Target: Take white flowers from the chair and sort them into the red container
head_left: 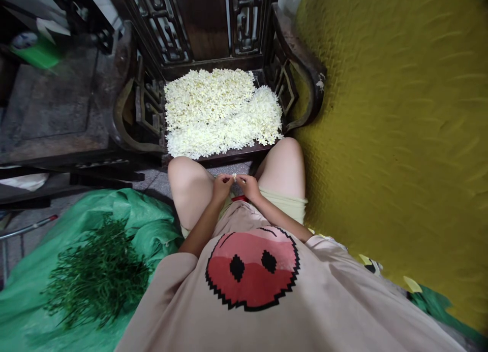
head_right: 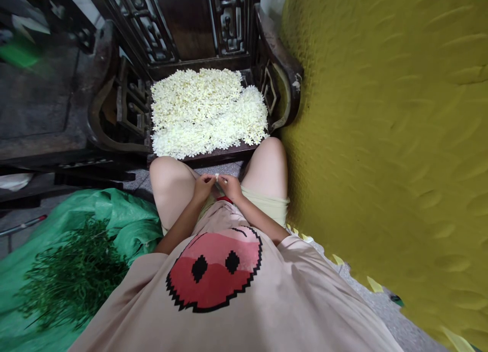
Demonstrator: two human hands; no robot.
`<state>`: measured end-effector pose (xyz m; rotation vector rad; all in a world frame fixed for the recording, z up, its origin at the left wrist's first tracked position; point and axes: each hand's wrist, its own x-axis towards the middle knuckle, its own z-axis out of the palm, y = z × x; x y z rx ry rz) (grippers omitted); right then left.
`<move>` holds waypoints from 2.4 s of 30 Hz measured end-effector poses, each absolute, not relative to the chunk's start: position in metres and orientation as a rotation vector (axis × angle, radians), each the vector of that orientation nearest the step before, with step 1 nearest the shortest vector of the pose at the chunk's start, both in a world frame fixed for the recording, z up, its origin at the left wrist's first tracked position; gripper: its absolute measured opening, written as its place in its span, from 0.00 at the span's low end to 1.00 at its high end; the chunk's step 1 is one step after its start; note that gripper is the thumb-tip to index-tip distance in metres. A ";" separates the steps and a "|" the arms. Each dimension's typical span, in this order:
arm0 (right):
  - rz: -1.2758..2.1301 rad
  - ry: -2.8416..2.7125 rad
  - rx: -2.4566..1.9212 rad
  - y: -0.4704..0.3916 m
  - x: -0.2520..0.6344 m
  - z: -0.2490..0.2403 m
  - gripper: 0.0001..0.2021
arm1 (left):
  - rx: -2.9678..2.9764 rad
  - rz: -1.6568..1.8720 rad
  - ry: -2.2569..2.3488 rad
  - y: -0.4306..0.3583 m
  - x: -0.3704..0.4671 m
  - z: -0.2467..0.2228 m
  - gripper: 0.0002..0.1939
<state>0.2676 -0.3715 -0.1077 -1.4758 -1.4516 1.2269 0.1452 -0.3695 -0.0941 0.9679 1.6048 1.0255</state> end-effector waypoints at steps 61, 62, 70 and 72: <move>1.449 -1.001 -1.381 -0.363 0.268 -0.116 0.16 | 0.427 1.002 1.193 -0.365 0.135 -0.108 0.14; 1.449 -0.997 -1.382 -0.363 0.268 -0.115 0.16 | 0.428 1.002 1.196 -0.365 0.135 -0.108 0.14; 1.449 -1.036 -1.363 -0.364 0.267 -0.108 0.16 | 0.425 1.002 1.204 -0.364 0.136 -0.104 0.13; 1.443 -1.056 -1.367 -0.364 0.267 -0.108 0.16 | 0.416 1.006 1.206 -0.364 0.136 -0.104 0.13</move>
